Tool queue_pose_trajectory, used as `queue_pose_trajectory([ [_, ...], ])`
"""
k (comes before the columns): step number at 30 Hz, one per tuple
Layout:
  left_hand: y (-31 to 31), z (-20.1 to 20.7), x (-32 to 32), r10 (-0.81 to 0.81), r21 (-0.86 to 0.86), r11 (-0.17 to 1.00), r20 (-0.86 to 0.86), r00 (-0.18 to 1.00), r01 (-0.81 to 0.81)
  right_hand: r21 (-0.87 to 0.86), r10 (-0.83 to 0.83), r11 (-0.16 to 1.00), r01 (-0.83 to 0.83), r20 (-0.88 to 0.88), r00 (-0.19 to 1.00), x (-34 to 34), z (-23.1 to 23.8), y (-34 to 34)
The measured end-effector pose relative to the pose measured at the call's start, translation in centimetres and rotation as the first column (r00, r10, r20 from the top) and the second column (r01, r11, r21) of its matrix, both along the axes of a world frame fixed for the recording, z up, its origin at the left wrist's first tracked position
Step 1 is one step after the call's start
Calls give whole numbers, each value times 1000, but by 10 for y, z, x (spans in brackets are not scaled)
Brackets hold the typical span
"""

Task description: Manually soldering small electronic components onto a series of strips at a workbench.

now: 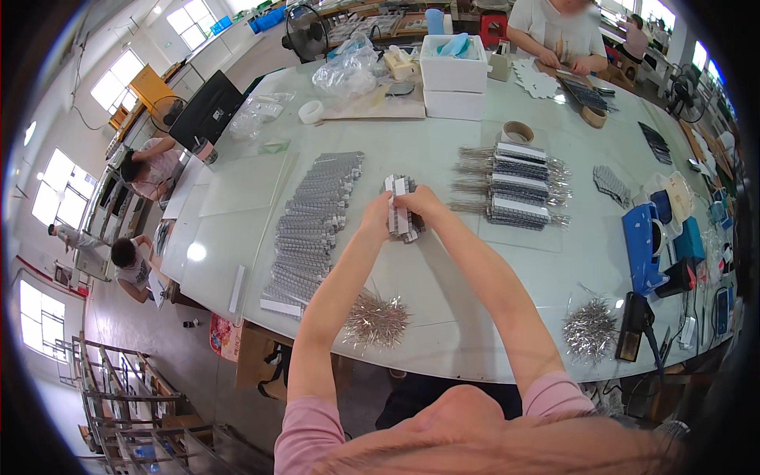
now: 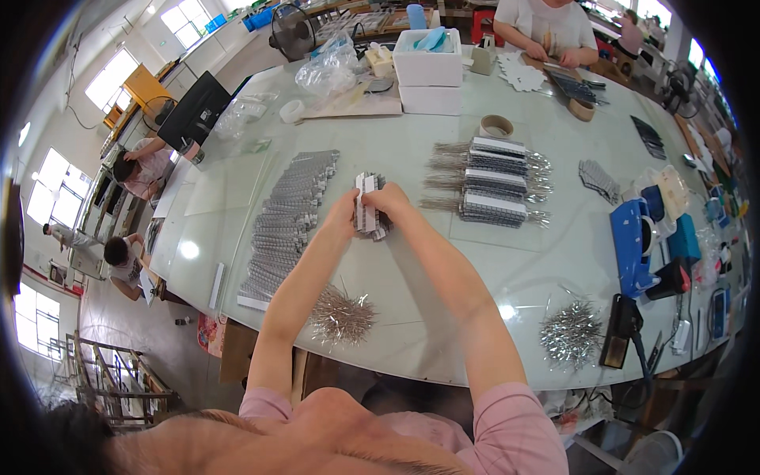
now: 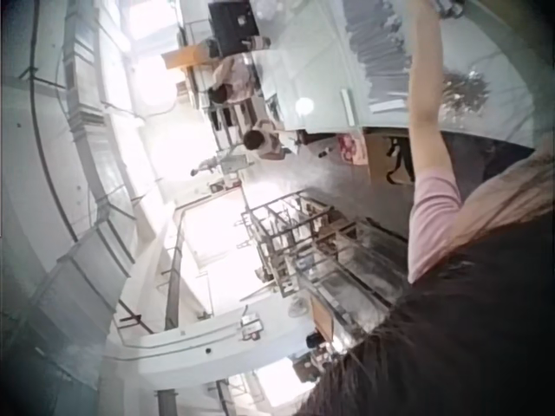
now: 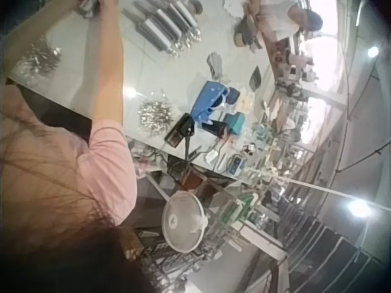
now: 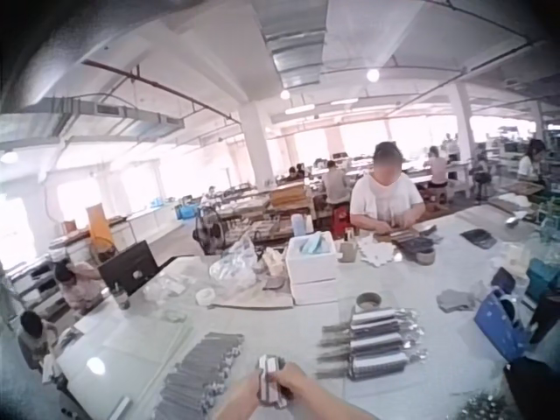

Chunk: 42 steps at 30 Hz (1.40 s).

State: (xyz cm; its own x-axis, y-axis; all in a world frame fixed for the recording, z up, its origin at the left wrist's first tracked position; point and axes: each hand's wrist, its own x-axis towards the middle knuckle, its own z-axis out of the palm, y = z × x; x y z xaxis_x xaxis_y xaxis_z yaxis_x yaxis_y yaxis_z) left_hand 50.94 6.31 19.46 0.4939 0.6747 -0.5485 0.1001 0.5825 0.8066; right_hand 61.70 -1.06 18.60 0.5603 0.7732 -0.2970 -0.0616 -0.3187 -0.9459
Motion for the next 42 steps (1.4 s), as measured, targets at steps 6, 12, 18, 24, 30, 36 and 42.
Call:
queue_pose_trajectory([
  [6,1,9,-7,-30,13,999,-44,999,31,-159,52,987,-9,264,963,-4,13,8],
  [12,13,1,-17,-33,-110,993,53,998,38,-283,81,957,65,476,875,-20,30,16],
  [18,-21,29,-10,-38,-106,993,69,997,45,-233,79,972,-17,260,962,5,5,8],
  [24,0,31,-21,-207,-37,977,51,977,209,73,1,997,29,-388,922,-6,9,-13],
  [30,-9,65,-16,-388,243,853,-299,872,463,214,4,956,200,-693,721,-17,13,-40],
  [36,-49,59,-11,-161,126,973,-239,958,195,229,-13,935,271,-741,671,-22,22,-76],
  [42,-90,35,4,-389,-126,905,142,910,406,306,-169,903,301,-391,905,-34,28,-114],
])
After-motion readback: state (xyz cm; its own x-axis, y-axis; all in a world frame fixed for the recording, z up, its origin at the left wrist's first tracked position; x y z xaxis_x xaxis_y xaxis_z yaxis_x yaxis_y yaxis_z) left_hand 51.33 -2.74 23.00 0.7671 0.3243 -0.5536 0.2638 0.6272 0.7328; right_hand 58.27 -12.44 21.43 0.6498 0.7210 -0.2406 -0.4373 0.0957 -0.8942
